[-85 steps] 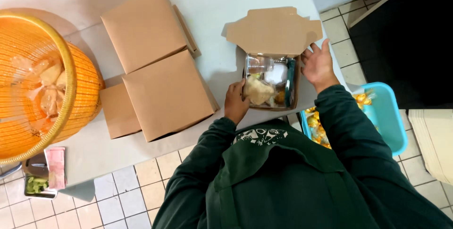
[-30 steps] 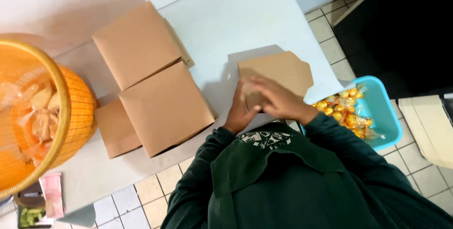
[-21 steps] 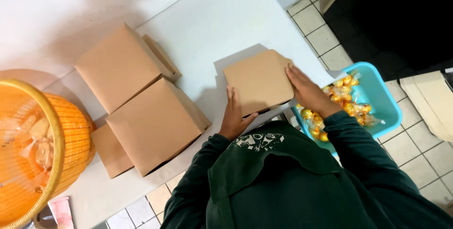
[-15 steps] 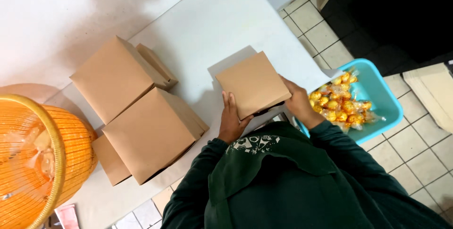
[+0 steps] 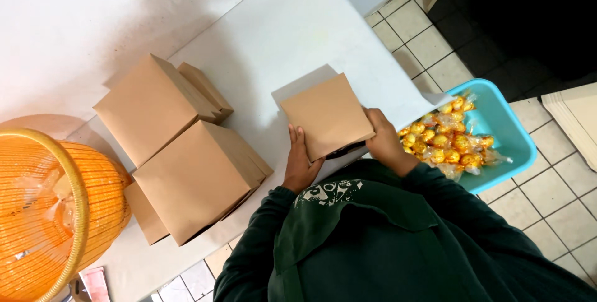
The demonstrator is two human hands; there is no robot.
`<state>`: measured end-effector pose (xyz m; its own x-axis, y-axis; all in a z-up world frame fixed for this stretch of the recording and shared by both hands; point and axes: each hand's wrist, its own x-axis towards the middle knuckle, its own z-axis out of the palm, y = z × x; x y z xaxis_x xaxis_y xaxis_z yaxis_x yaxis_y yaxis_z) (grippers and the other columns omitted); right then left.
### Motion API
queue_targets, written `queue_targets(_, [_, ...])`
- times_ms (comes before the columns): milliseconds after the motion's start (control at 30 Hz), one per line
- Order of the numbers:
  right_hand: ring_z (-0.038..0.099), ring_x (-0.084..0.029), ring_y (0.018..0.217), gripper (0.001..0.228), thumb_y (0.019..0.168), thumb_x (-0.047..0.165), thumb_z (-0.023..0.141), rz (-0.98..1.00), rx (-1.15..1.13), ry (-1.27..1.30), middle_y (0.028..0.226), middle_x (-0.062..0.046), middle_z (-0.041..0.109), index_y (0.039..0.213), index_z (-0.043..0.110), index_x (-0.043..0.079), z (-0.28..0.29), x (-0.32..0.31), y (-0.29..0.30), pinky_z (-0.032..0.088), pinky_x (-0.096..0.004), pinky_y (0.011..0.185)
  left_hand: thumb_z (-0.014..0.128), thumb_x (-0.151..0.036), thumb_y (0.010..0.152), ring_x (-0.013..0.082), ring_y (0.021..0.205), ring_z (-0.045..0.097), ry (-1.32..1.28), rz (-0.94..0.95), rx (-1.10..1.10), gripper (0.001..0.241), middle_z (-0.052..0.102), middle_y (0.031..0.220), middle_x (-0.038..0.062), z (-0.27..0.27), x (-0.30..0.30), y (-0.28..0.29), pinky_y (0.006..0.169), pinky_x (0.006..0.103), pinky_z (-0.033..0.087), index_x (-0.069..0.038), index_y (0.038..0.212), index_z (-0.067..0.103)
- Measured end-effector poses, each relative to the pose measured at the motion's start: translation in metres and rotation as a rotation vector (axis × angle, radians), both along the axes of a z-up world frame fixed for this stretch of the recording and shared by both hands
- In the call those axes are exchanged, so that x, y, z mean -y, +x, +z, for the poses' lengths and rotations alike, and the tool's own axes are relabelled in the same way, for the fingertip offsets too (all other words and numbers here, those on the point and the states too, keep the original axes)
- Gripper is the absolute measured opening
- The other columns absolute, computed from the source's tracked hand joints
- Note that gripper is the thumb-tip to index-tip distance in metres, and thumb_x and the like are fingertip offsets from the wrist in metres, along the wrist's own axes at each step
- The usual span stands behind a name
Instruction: Placing individually wrapped food items from a basket into cardboard boxes and closing them.
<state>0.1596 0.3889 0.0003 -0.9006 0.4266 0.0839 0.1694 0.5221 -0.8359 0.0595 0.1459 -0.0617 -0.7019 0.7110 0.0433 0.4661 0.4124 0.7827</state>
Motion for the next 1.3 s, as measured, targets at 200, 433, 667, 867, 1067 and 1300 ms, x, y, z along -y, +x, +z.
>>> queue_targets(200, [0.052, -0.038, 0.131, 0.052, 0.094, 0.008, 0.062, 0.122, 0.013, -0.007, 0.135, -0.02, 0.057, 0.144, 0.051, 0.007, -0.03, -0.028, 0.008, 0.041, -0.043, 0.11, 0.075, -0.023, 0.086, 0.0497, 0.154, 0.02, -0.009, 0.006, 0.012, 0.101, -0.002, 0.166, 0.039, -0.003, 0.003, -0.002, 0.121, 0.0466, 0.029, 0.011, 0.158, 0.013])
queue_targets(433, [0.049, -0.033, 0.14, 0.072, 0.084, -0.008, 0.045, 0.415, 0.115, 0.08, 0.152, -0.012, 0.055, 0.152, 0.048, 0.017, 0.017, -0.045, 0.008, 0.038, -0.04, 0.119, 0.073, -0.024, 0.085, 0.0473, 0.146, 0.034, 0.011, 0.026, 0.051, 0.101, -0.001, 0.169, 0.035, -0.001, 0.008, -0.001, 0.118, 0.0471, 0.033, 0.003, 0.161, 0.012])
queue_targets(667, [0.047, -0.035, 0.141, 0.074, 0.082, -0.01, 0.049, 0.58, -0.028, 0.177, 0.152, -0.016, 0.051, 0.153, 0.041, 0.009, 0.002, -0.042, 0.013, 0.038, -0.041, 0.117, 0.075, -0.021, 0.084, 0.0477, 0.149, 0.032, 0.054, 0.019, 0.07, 0.102, 0.002, 0.17, 0.033, -0.001, 0.016, -0.002, 0.12, 0.0477, 0.031, -0.004, 0.164, 0.013])
queue_targets(867, [0.054, -0.035, 0.139, 0.06, 0.094, -0.01, 0.046, 0.395, -0.072, 0.193, 0.15, -0.021, 0.055, 0.151, 0.046, 0.007, -0.019, -0.022, 0.017, 0.043, -0.04, 0.115, 0.074, -0.022, 0.083, 0.0467, 0.148, 0.035, 0.09, 0.021, 0.123, 0.102, 0.002, 0.171, 0.03, 0.002, 0.017, -0.001, 0.121, 0.0459, 0.033, -0.006, 0.164, 0.015])
queue_targets(1067, [0.06, -0.033, 0.137, 0.06, 0.094, -0.011, 0.039, 0.279, -0.12, 0.185, 0.147, -0.019, 0.06, 0.15, 0.049, 0.007, -0.025, -0.019, 0.012, 0.048, -0.039, 0.116, 0.076, -0.019, 0.085, 0.0457, 0.154, 0.028, 0.051, 0.02, 0.091, 0.103, 0.001, 0.17, 0.031, -0.011, 0.019, -0.005, 0.12, 0.0484, 0.027, -0.007, 0.164, 0.013])
queue_targets(1300, [0.058, -0.037, 0.132, 0.056, 0.096, -0.008, 0.049, 0.204, -0.098, 0.179, 0.145, -0.022, 0.058, 0.151, 0.048, 0.005, -0.032, -0.024, 0.008, 0.048, -0.042, 0.108, 0.075, -0.02, 0.084, 0.0451, 0.152, 0.029, 0.085, 0.012, 0.128, 0.1, 0.004, 0.171, 0.029, 0.0, 0.017, -0.004, 0.123, 0.0455, 0.029, -0.007, 0.163, 0.015])
